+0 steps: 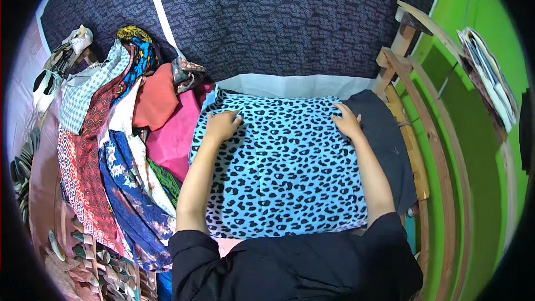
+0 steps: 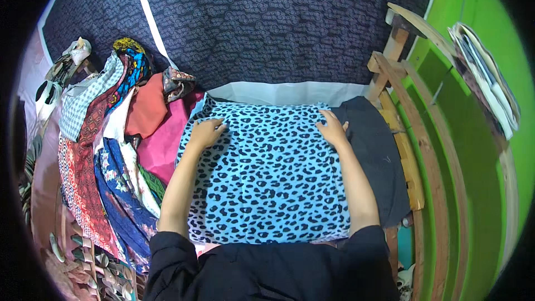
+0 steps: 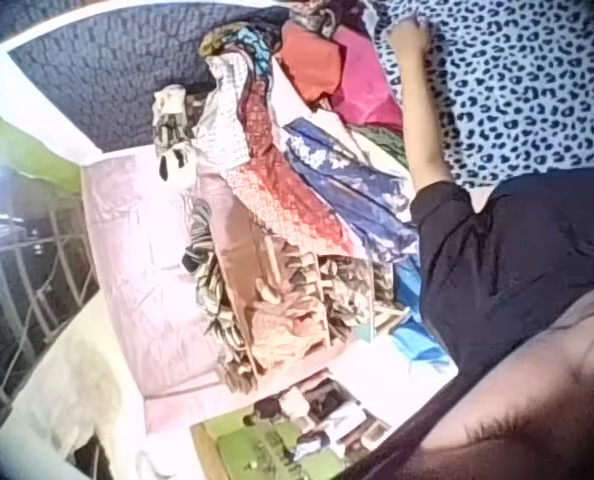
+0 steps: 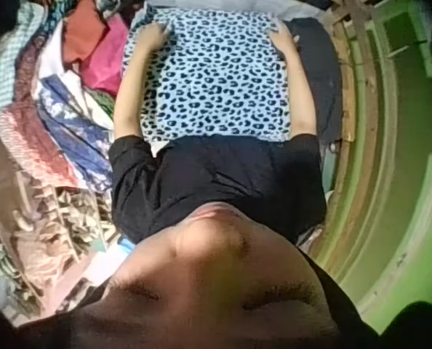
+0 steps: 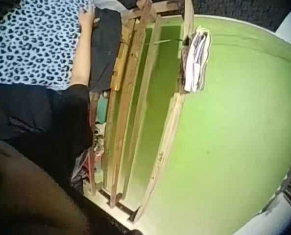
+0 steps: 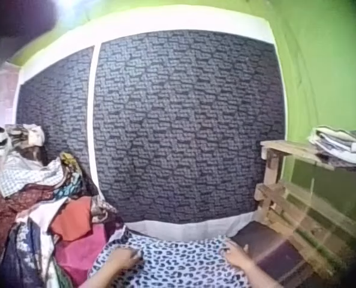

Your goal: Folding several pieces of fabric with different patterns and placing them on a shelf.

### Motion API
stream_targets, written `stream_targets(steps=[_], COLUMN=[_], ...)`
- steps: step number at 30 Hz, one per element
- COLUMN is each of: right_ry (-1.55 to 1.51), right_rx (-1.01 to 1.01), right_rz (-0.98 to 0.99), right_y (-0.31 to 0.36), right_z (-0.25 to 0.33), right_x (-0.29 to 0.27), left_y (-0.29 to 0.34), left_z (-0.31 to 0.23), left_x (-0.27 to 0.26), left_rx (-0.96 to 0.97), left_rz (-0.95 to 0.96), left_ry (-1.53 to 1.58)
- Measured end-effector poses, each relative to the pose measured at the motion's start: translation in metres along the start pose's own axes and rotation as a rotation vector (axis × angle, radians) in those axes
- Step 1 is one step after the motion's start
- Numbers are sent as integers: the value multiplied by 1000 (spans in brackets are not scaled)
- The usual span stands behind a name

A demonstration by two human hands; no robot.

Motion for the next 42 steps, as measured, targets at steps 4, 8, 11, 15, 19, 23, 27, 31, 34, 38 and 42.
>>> stream_targets(steps=[4, 8, 11, 15, 19, 23, 27, 31, 34, 38, 42], right_ry=[-5, -231, -379, -780, -872, -877, -764, -778, -927, -858, -903], right_rx=[4, 4, 4, 264, 357, 503, 536, 425, 379, 369, 441], right_rz=[11, -255, -630, -680, -412, -298, -266, 11, -164, -113, -239], right_y=[94, 197, 271, 332, 349, 330, 315, 333, 343, 330, 336], right_z=[-33, -76, -115, -183, -210, -220, -243, -220, -276, -296, -264], right_x=[-19, -28, -28, 25, 75, 96, 97, 76, 61, 58, 58], left_y=[92, 196, 287, 378, 402, 400, 384, 393, 397, 388, 360], left_z=[-38, -63, -67, -76, -67, -41, -30, -23, -39, -37, -39], left_x=[-17, -15, 14, 84, 135, 170, 174, 179, 191, 223, 212], left_rx=[96, 123, 25, -267, -416, -429, -459, -353, -365, -443, -398], left_rz=[-290, -556, -964, -1118, -972, -856, -863, -482, -449, -493, -499], left_ry=[-41, -94, -10, 73, 518, 590, 1184, 1257, 1909, 2235, 2255])
Point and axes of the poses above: each hand's wrist, its own y-axis away from the middle knuckle, its own x-axis out of the palm, z = x × y, the point moved 5 cm from there along -y, towards the middle knuckle, and after that the axes turned 15 degrees about x, right-handed, at the moved point
